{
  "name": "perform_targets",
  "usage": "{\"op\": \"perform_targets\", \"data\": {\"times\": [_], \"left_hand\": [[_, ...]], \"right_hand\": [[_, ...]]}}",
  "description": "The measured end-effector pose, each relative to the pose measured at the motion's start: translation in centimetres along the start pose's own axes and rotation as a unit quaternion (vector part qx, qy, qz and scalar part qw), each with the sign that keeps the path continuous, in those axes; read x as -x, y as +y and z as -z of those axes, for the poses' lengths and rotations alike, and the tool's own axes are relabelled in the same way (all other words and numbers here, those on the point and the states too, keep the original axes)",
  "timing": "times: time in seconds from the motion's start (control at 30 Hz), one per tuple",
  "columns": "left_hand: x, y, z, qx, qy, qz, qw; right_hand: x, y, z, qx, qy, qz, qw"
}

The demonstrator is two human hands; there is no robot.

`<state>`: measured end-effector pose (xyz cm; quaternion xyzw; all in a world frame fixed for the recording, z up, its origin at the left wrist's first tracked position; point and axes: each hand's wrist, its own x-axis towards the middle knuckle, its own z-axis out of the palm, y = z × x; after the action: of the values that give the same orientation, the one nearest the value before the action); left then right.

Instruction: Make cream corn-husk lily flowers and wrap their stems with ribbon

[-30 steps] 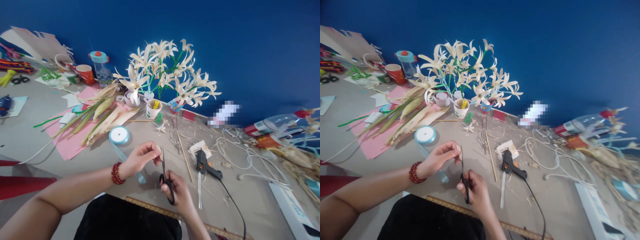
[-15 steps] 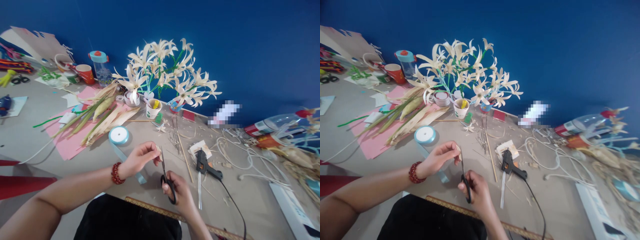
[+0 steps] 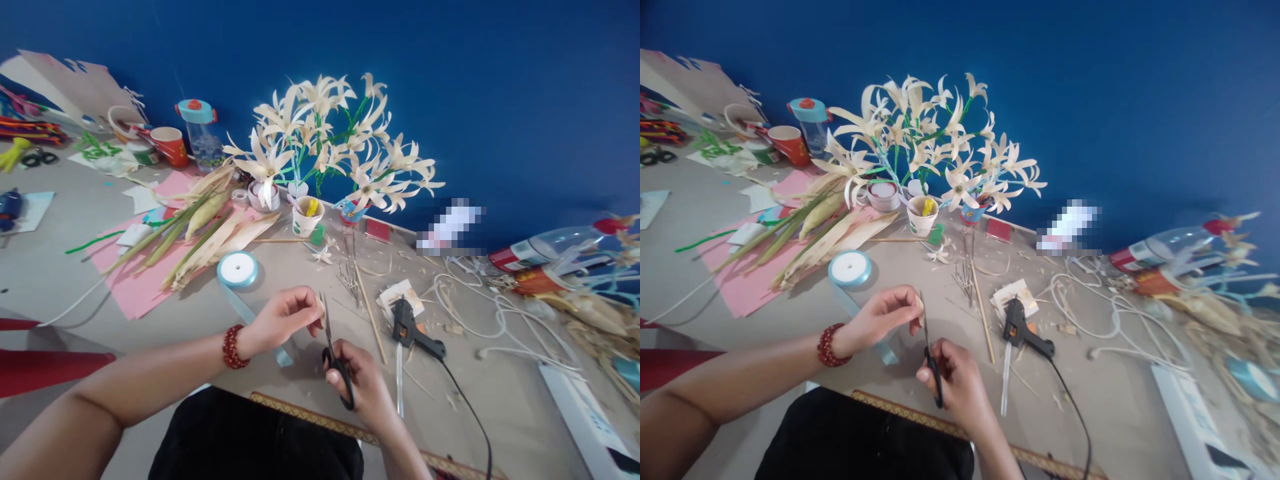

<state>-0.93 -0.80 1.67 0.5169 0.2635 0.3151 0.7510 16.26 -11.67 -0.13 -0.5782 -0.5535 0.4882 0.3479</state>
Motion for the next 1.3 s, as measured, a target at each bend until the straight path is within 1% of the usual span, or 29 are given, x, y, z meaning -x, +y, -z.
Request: {"op": "perform_targets", "data": {"times": [0.27, 0.43, 0.7, 0.9, 0.97, 1.07, 1.2, 1.3], "left_hand": [[0.0, -0.3, 0.2, 0.008, -0.009, -0.005, 1.000], [0.0, -0.1, 0.2, 0.009, -0.015, -0.005, 1.000], [0.0, 0.0, 0.2, 0.008, -0.029, -0.003, 1.000], [-0.1, 0.1, 0.4, 0.026, -0.040, 0.010, 0.999], [-0.1, 0.0, 0.4, 0.027, -0.050, 0.007, 0.998], [-0.1, -0.4, 0.4, 0.016, -0.071, 0.006, 0.997], [0.1, -1.0, 0.4, -0.031, -0.111, 0.027, 0.993], [0.3, -1.0, 0.4, -0.091, -0.123, 0.033, 0.988]], "right_hand": [[0.0, 0.4, 0.1, 0.017, -0.002, 0.010, 1.000], [-0.1, 0.7, 0.1, 0.037, 0.003, 0.024, 0.999], [0.0, 0.2, 0.6, 0.029, -0.007, 0.011, 0.999], [0.0, 0.6, 1.2, 0.056, -0.002, -0.009, 0.998], [0.1, 0.7, 1.3, 0.057, 0.013, -0.018, 0.998], [-0.1, 0.1, 1.2, 0.022, 0.063, -0.031, 0.997], [-1.0, -1.3, 0.6, -0.066, 0.132, -0.009, 0.989], [-1.9, -1.8, 0.2, -0.089, 0.165, 0.001, 0.982]]}}
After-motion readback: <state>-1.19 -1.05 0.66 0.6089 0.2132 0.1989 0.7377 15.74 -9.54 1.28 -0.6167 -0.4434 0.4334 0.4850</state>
